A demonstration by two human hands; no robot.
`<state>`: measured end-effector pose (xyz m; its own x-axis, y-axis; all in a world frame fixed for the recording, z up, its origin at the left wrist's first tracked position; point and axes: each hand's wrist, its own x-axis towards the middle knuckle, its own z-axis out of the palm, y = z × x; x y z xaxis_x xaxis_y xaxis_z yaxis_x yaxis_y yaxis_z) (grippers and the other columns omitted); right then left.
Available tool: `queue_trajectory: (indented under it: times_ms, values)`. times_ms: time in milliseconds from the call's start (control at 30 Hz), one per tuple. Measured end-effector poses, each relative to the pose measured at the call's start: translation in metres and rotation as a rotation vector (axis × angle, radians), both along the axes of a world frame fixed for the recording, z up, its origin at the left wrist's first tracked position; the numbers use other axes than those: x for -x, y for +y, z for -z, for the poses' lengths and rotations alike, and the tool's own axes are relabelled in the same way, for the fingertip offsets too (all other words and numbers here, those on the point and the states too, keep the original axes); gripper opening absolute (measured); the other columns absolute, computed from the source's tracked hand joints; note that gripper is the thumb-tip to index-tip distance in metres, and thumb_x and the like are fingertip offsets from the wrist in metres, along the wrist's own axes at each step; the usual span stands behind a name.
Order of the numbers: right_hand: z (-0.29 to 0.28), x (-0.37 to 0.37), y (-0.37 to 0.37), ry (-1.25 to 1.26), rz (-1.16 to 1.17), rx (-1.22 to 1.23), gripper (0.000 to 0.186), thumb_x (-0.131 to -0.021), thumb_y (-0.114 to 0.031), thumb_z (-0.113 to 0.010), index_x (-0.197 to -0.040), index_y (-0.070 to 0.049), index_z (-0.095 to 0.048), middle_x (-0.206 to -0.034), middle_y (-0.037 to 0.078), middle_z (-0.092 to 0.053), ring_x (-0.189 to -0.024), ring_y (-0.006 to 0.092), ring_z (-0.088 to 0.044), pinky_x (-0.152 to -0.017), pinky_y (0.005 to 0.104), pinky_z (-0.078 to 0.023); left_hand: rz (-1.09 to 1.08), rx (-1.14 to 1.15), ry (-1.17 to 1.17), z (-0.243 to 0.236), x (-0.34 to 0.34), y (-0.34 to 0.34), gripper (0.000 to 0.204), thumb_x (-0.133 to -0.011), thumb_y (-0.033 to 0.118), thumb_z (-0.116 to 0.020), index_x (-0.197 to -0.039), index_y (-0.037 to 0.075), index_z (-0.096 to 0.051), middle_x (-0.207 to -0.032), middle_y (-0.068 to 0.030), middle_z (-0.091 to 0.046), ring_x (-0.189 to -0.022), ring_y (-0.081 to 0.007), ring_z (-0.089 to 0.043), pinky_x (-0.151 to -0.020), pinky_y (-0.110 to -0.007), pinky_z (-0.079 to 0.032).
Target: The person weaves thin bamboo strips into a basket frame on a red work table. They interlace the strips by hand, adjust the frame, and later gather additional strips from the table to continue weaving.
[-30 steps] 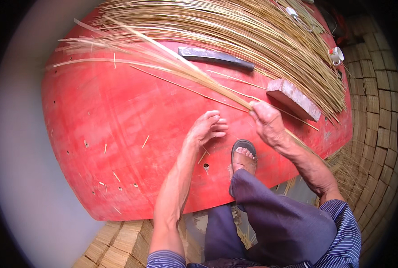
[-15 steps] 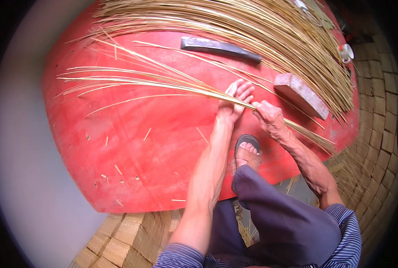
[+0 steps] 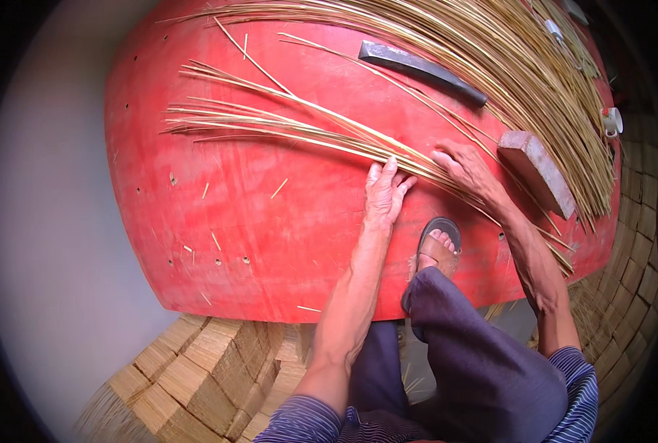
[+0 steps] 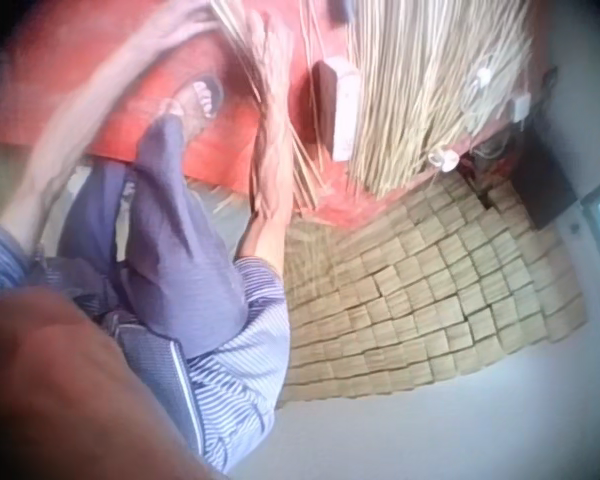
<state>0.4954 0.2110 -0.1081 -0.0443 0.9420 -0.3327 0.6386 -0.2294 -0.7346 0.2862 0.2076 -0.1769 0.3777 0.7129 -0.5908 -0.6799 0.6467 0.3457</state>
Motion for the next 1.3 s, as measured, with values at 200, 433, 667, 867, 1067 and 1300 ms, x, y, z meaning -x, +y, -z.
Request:
queue_trajectory:
  times_ms: [200,433,667,867,1067,1300]
  values:
    - [0.025,0.052,0.071,0.163,-0.105,0.022,0.047,-0.094,-0.038,-0.057,-0.112,0.004,-0.067,-0.105,0.024,-0.07,-0.099,0.0368,-0.068,-0.086,0.0462,-0.05,-0.031,-0.075,-0.038,-0.006,-0.004,-0.01,0.038,-0.1,0.017,-0.062,-0.136,0.01,-0.051,-0.13,-0.0078,-0.061,-0.121,-0.0249,-0.059,-0.101,-0.052,-0.05]
    - [0.044,0.083,0.101,0.248,-0.042,0.228,0.046,-0.098,-0.042,-0.056,-0.096,0.001,-0.069,-0.084,0.012,-0.065,-0.08,0.0233,-0.06,-0.075,0.0411,-0.048,0.034,-0.067,0.082,-0.001,-0.003,-0.019,0.035,-0.099,0.017,-0.065,-0.132,0.011,-0.054,-0.123,-0.0018,-0.063,-0.112,-0.0176,-0.06,-0.095,-0.045,-0.05]
    - [0.046,0.078,0.113,0.278,-0.186,0.324,0.04,-0.101,-0.038,-0.052,-0.092,-0.002,-0.068,-0.074,0.001,-0.057,-0.072,0.0121,-0.052,-0.066,0.0338,-0.045,0.013,-0.121,0.012,-0.007,-0.008,-0.022,0.034,-0.098,0.015,-0.064,-0.131,0.012,-0.055,-0.12,-0.0005,-0.064,-0.112,-0.0159,-0.059,-0.094,-0.043,-0.05]
    - [0.017,0.085,0.119,0.422,-0.267,0.463,0.044,-0.1,-0.043,-0.053,-0.101,-0.003,-0.07,-0.079,0.007,-0.063,-0.075,0.0155,-0.058,-0.068,0.0359,-0.048,0.0,-0.145,-0.066,-0.019,-0.01,-0.02,0.031,-0.099,0.015,-0.064,-0.128,0.011,-0.055,-0.115,-0.001,-0.064,-0.107,-0.0149,-0.06,-0.092,-0.041,-0.051]
    - [0.025,0.101,0.118,0.589,-0.131,0.618,0.043,-0.101,-0.044,-0.053,-0.1,-0.006,-0.071,-0.084,0.001,-0.064,-0.075,0.0117,-0.052,-0.069,0.0344,-0.045,-0.005,-0.068,0.162,-0.017,-0.009,-0.017,0.032,-0.095,0.026,-0.072,-0.116,0.006,-0.056,-0.105,-0.0047,-0.066,-0.096,-0.0155,-0.065,-0.085,-0.04,-0.057]
    - [0.04,0.083,0.118,0.476,-0.165,0.445,0.043,-0.101,-0.043,-0.055,-0.089,-0.004,-0.068,-0.077,-0.001,-0.06,-0.073,0.0107,-0.05,-0.07,0.0339,-0.045,0.083,-0.128,0.468,-0.032,-0.022,-0.014,0.044,-0.093,0.035,-0.073,-0.118,0.002,-0.059,-0.101,-0.0048,-0.066,-0.089,-0.012,-0.065,-0.067,-0.031,-0.06]
